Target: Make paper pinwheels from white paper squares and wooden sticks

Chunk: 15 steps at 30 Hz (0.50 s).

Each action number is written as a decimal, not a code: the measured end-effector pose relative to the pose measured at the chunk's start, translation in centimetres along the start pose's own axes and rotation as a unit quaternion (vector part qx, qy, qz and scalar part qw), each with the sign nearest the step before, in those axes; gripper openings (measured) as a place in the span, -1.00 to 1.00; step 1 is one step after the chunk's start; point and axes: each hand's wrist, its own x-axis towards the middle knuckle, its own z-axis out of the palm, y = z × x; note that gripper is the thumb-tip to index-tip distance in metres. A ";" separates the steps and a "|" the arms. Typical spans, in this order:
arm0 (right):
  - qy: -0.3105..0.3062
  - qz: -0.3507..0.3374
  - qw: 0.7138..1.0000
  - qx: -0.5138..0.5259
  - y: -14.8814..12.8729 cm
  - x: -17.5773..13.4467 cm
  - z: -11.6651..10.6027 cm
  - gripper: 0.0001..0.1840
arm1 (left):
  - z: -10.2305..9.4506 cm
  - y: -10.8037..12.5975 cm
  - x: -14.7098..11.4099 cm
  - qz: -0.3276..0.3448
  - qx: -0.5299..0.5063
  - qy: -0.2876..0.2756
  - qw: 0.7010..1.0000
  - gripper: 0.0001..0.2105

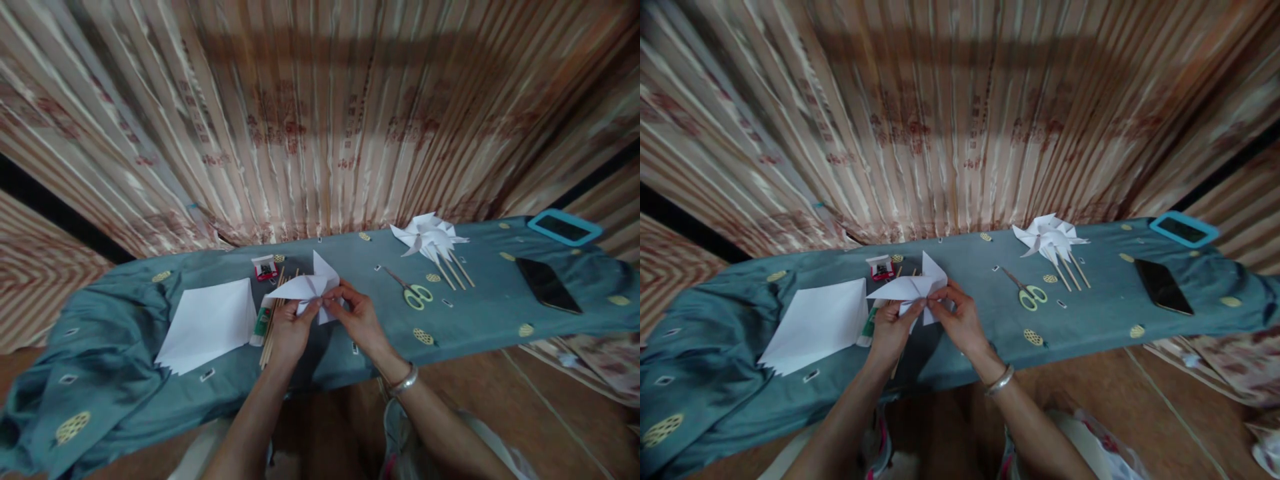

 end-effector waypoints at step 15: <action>0.053 0.022 0.998 -0.029 -0.2 -0.3 -0.2 -0.21 | 0.5 -0.5 -0.1 -0.062 -0.098 0.000 0.993 -0.73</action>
